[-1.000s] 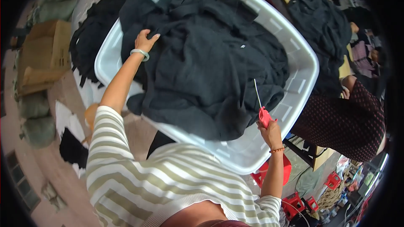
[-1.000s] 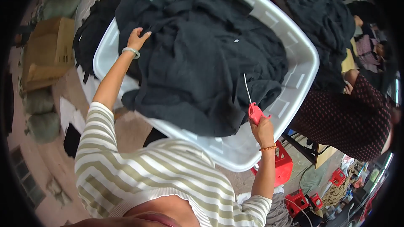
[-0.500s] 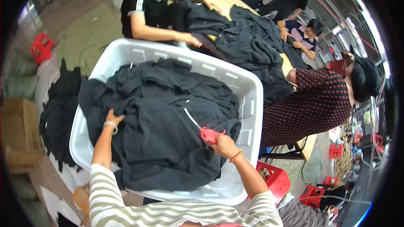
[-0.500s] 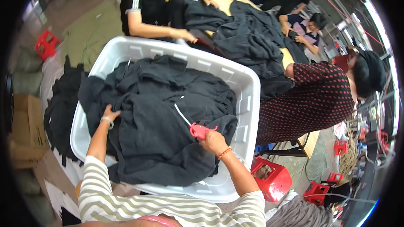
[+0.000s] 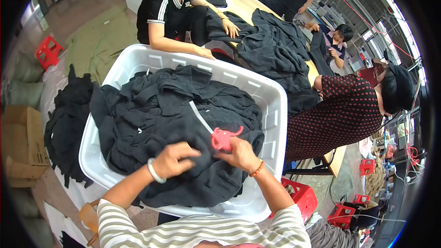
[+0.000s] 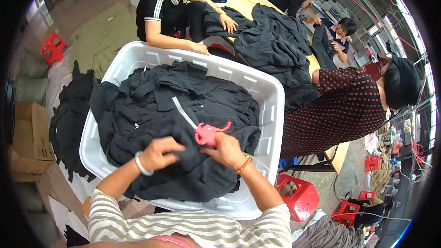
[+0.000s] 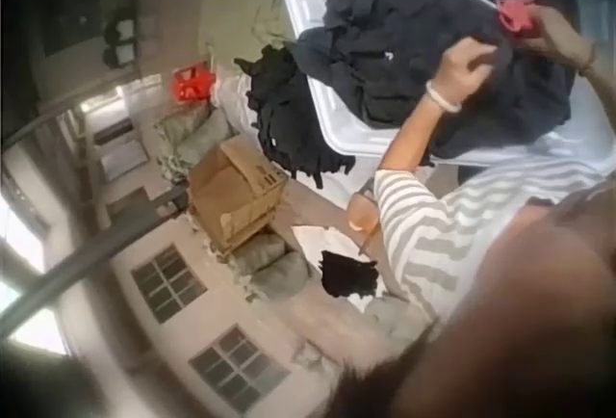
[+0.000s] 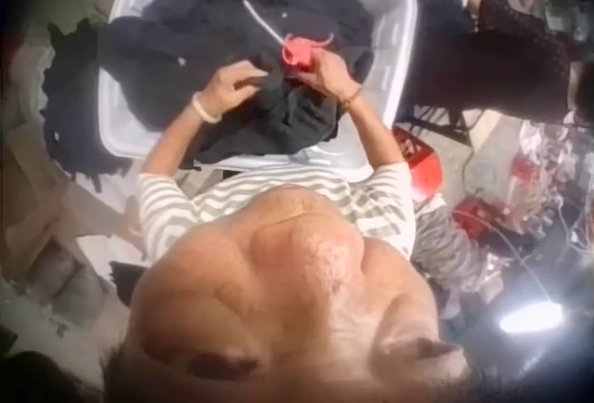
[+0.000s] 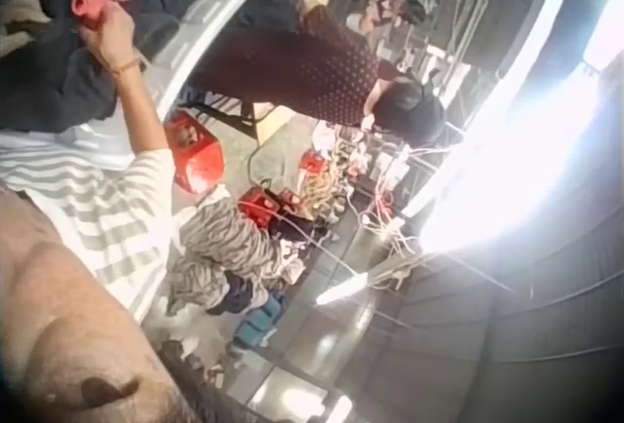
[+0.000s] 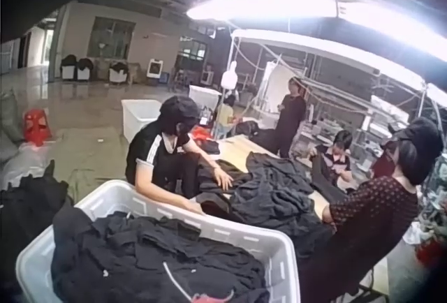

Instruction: Sorting through black fabric pieces in a bin and trimming loose threads with a small tool.

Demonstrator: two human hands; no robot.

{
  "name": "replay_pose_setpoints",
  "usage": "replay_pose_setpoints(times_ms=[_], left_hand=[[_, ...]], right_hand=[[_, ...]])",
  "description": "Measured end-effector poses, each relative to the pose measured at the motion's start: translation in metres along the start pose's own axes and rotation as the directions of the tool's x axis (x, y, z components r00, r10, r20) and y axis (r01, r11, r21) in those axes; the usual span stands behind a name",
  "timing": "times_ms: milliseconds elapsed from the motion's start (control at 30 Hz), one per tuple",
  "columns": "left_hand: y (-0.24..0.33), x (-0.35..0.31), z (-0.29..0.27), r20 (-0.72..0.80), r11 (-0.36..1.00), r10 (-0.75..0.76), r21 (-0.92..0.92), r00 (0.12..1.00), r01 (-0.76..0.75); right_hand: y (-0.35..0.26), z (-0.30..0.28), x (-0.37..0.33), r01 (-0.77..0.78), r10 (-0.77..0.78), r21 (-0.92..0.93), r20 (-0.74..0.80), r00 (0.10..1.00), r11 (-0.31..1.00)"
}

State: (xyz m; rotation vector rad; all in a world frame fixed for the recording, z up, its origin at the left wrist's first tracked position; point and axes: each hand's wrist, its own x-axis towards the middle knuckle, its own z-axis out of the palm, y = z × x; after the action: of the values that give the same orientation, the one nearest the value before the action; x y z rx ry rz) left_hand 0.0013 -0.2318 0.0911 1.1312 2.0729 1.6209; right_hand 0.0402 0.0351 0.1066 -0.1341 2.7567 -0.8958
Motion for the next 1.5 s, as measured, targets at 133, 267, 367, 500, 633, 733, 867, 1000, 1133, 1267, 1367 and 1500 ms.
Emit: replay_pose_setpoints(times_ms=[133, 267, 367, 500, 633, 733, 867, 1000, 1133, 1267, 1367, 1500], left_hand=[[0.055, -0.012, -0.008, 0.046, 0.974, 0.087, -0.214, 0.995, -0.075], [0.114, -0.023, -0.037, -0.007, 0.963, 0.091, -0.255, 0.996, -0.090], [0.146, -0.041, -0.044, -0.008, 0.963, 0.165, -0.215, 0.986, -0.162], [0.171, -0.057, -0.045, -0.127, 0.948, 0.246, -0.176, 0.961, -0.266], [0.184, -0.065, -0.052, -0.126, 0.960, 0.268, -0.044, 0.955, -0.275], [0.189, -0.073, -0.048, -0.141, 0.973, 0.232, 0.040, 0.963, -0.228], [0.174, -0.064, -0.043, -0.121, 0.895, 0.084, 0.445, 0.989, -0.021], [0.143, -0.076, -0.027, -0.256, 0.583, -0.049, 0.778, 0.965, 0.236], [0.131, -0.076, -0.020, -0.246, 0.646, 0.107, 0.753, 0.963, 0.120], [0.139, -0.066, -0.009, -0.253, 0.709, 0.316, 0.703, 0.914, -0.051], [0.151, -0.067, -0.010, -0.280, 0.705, 0.404, 0.701, 0.871, -0.102], [0.157, -0.066, -0.012, -0.314, 0.777, 0.409, 0.613, 0.856, -0.146]], right_hand=[[-0.024, 0.021, 0.004, 0.315, -0.320, 0.083, 0.049, 0.946, 0.945], [-0.016, 0.061, 0.013, 0.250, -0.255, 0.052, 0.157, 0.954, 0.967], [-0.017, 0.077, 0.013, 0.244, -0.249, 0.049, 0.220, 0.943, 0.969], [-0.022, 0.084, 0.010, 0.281, -0.314, 0.143, 0.356, 0.880, 0.949], [-0.018, 0.079, 0.009, 0.319, -0.479, 0.481, 0.257, 0.839, 0.817], [-0.035, 0.039, 0.007, 0.101, -0.286, 0.410, 0.420, 0.861, 0.906], [-0.034, 0.049, 0.007, 0.083, -0.255, 0.453, 0.334, 0.907, 0.888], [-0.070, 0.066, -0.002, 0.263, -0.329, 0.414, 0.096, 0.939, 0.871], [-0.111, 0.062, -0.008, 0.363, -0.449, 0.508, 0.053, 0.892, 0.781], [-0.126, 0.036, -0.012, 0.265, -0.451, 0.677, 0.110, 0.886, 0.686], [-0.119, 0.028, -0.019, 0.209, -0.447, 0.778, 0.101, 0.889, 0.592], [-0.123, -0.006, -0.030, 0.022, -0.442, 0.868, 0.231, 0.867, 0.495]])
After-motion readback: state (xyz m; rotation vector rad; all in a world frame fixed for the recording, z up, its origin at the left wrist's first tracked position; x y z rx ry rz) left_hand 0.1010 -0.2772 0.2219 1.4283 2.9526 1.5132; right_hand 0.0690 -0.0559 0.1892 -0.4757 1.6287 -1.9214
